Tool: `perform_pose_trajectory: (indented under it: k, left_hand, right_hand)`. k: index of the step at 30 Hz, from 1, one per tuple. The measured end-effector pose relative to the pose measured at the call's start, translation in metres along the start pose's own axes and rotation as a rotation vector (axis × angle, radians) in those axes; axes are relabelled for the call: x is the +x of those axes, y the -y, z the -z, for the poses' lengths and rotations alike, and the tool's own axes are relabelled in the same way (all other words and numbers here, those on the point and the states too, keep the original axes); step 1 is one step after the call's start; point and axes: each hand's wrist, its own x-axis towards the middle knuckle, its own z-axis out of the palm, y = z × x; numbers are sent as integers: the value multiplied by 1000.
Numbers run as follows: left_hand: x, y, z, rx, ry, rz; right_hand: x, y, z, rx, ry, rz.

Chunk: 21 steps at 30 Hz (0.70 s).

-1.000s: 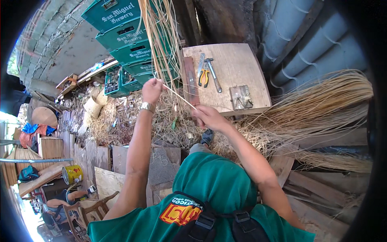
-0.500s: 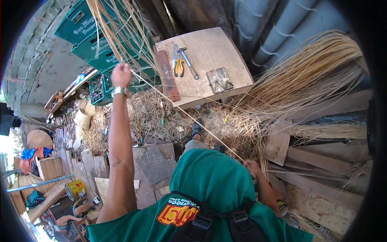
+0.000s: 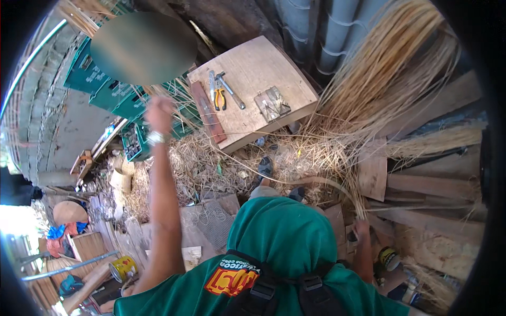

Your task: Splitting and preparing thin bamboo or rattan strips using a hand-held guide.

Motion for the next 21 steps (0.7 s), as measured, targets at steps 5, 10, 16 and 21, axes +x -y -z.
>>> perform_pose_trajectory:
  k: [5, 10, 16, 21]
  left_hand:
    - [-223, -133, -106, -384, 853, 261]
    - [-260, -193, -129, -926, 886, 695]
    - [-237, -206, -110, -840, 804, 566]
    - [-134, -177, -57, -894, 618, 665]
  right_hand:
    - [-54, 121, -155, 115, 268, 302]
    - [-97, 192, -265, -145, 416, 527]
    - [-127, 193, -289, -377, 640, 741]
    - [-85, 125, -216, -1073, 143, 814]
